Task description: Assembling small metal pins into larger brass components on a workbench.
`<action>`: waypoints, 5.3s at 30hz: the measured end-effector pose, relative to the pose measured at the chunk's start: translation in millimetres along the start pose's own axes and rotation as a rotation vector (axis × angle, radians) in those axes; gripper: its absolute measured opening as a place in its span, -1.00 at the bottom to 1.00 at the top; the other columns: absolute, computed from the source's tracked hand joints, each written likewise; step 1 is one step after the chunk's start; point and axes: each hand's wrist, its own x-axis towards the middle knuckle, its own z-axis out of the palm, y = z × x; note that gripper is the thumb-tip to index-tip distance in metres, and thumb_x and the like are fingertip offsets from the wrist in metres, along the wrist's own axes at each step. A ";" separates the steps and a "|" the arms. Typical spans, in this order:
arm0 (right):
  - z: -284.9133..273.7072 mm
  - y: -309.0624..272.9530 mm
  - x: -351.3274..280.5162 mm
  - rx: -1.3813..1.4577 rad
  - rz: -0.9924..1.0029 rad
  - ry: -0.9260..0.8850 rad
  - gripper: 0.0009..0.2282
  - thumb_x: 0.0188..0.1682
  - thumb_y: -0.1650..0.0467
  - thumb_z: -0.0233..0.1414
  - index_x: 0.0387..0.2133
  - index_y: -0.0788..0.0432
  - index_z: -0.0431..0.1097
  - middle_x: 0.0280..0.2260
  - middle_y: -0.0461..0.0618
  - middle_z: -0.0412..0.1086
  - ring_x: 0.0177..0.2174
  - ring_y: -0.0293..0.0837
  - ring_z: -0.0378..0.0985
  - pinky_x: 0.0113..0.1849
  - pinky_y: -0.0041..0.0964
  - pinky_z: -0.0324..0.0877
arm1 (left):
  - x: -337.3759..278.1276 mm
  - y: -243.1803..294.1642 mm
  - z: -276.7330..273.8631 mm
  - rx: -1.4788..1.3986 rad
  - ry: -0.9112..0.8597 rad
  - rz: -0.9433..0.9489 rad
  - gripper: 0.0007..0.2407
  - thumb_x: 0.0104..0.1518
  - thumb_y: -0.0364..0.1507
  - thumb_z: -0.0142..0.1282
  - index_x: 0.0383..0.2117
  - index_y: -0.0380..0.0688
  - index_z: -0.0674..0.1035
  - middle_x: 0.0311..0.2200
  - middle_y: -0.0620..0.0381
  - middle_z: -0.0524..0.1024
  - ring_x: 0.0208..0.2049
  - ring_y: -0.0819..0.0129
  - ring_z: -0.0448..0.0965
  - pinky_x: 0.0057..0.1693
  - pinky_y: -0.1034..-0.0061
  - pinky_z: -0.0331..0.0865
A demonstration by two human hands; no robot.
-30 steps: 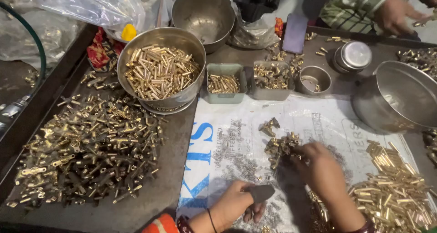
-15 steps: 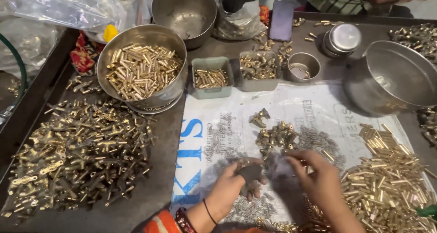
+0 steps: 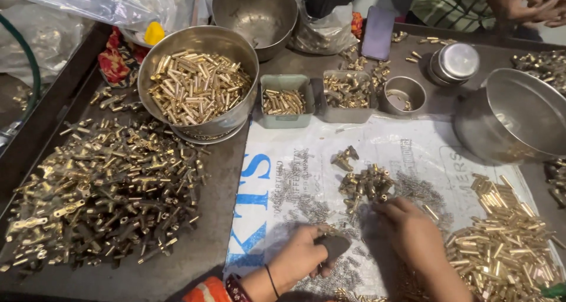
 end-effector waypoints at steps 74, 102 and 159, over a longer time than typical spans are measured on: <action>7.8 -31.8 -50.0 0.938 0.065 -0.258 -0.83 -0.26 0.51 0.29 -0.37 0.20 0.59 -0.27 -0.05 0.64 -0.21 -0.18 0.66 -0.04 -0.21 0.51 | -11.2 0.0 5.1 -0.104 -0.227 -0.065 -0.72 0.26 -0.16 0.10 -0.30 -0.11 0.66 -0.57 0.24 0.58 -0.65 0.60 0.51 -0.56 0.73 0.22; -18.7 -17.1 -41.7 0.646 0.255 -0.222 -0.79 -0.16 0.38 0.20 -0.23 -0.01 0.63 -0.20 -0.15 0.66 -0.25 -0.19 0.70 -0.35 -0.17 0.64 | 10.3 -13.3 -1.7 -0.328 -0.112 -0.040 -0.60 0.42 -0.20 -0.19 -0.35 -0.32 0.56 -0.55 0.03 0.59 -0.62 0.24 0.64 -0.62 0.54 0.25; -17.4 56.3 -26.7 0.465 0.478 -0.184 -0.82 -0.07 0.35 0.20 -0.19 -0.07 0.59 -0.19 -0.13 0.63 -0.18 -0.09 0.68 -0.04 -0.19 0.56 | 28.8 -22.7 -12.0 -0.244 -0.003 0.133 -0.79 0.21 -0.49 0.20 -0.16 -0.46 0.65 -0.34 -0.06 0.71 -0.54 0.42 0.59 -0.37 0.63 0.50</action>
